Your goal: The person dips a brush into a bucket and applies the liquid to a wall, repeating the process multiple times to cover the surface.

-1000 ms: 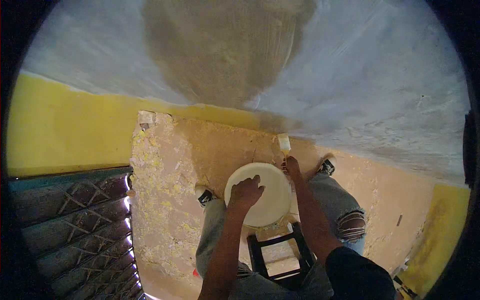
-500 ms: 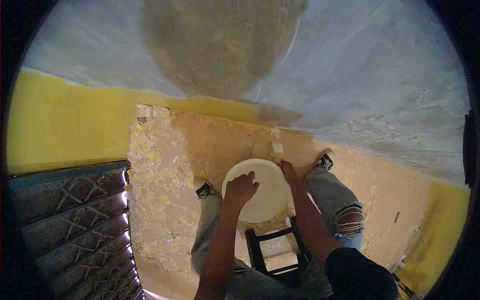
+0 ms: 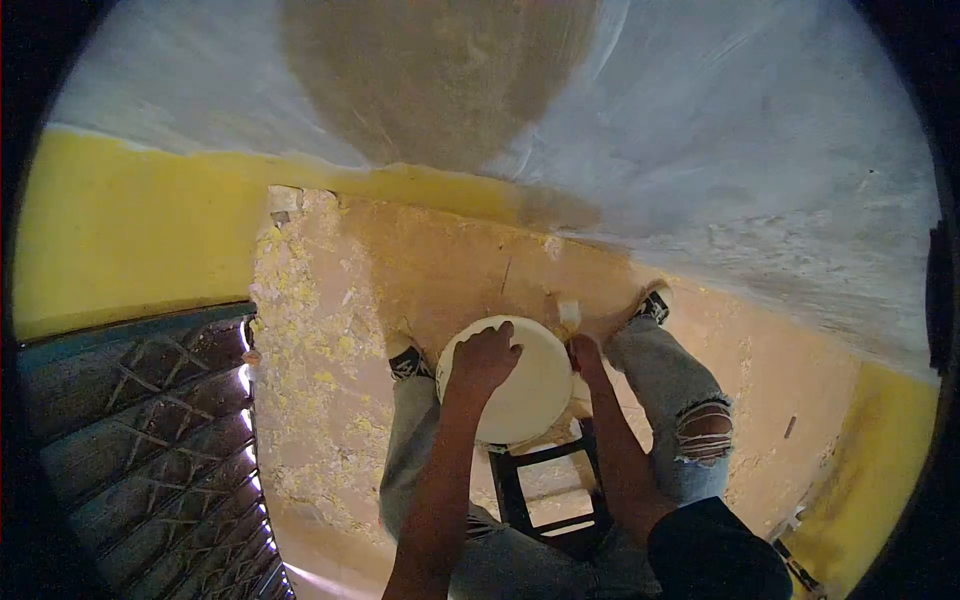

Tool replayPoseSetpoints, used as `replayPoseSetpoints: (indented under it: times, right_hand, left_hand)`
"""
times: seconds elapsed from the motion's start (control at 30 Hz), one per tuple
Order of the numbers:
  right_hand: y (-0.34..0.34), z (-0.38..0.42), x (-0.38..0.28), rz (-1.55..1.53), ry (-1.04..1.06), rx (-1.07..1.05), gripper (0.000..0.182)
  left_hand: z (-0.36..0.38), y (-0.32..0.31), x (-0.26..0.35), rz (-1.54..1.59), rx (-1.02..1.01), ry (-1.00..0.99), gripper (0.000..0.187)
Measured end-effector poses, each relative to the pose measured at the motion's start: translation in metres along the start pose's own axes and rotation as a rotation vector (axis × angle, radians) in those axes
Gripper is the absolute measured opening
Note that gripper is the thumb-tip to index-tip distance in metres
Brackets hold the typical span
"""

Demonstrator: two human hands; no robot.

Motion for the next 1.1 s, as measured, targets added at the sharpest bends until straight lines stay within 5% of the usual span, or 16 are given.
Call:
replayPoseSetpoints:
  times: [0.07,0.13,0.3,0.43,0.63,0.7,0.8,1.03,1.1]
  right_hand:
    - [0.007,-0.03,-0.028,0.456,0.639,0.165,0.031]
    - [-0.005,-0.025,-0.09,-0.184,0.172,0.318,0.031]
    - [-0.045,-0.093,-0.128,-0.652,-0.034,0.026,0.036]
    - [-0.053,-0.155,-0.123,-0.819,-0.163,0.008,0.029]
    - [-0.047,-0.15,-0.162,-0.819,0.242,0.091,0.027]
    - [-0.046,-0.117,-0.174,-0.615,0.185,0.422,0.032]
    - [-0.053,-0.061,-0.201,-0.409,0.268,0.555,0.032]
    - [-0.043,0.012,-0.2,-0.514,0.401,0.511,0.031]
    - [-0.035,0.003,-0.204,-0.399,0.714,0.357,0.033]
  left_hand:
    - [-0.003,-0.006,-0.002,-0.018,0.05,-0.046,0.037]
    - [-0.004,-0.006,0.0,-0.036,0.104,-0.096,0.038]
    - [0.002,0.008,0.013,-0.039,-0.006,-0.021,0.036]
    - [-0.003,0.006,0.01,-0.034,0.013,0.0,0.036]
    - [0.001,0.006,0.013,-0.017,0.017,-0.031,0.036]
    - [0.003,0.006,0.012,-0.031,0.063,-0.051,0.037]
    - [0.001,0.004,0.011,-0.014,0.051,-0.032,0.037]
    - [-0.001,0.001,0.014,-0.014,0.029,-0.018,0.037]
    - [-0.001,0.004,0.017,-0.027,-0.013,0.005,0.037]
Point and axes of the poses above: each hand's wrist, its own z-axis away from the middle knuckle, its own y-axis out of the back of the hand, x = y × z, the point moved 6 cm from there along -z, towards the middle knuckle, and after that the axes turned 5 degrees about -x, right-handed, at the moved point
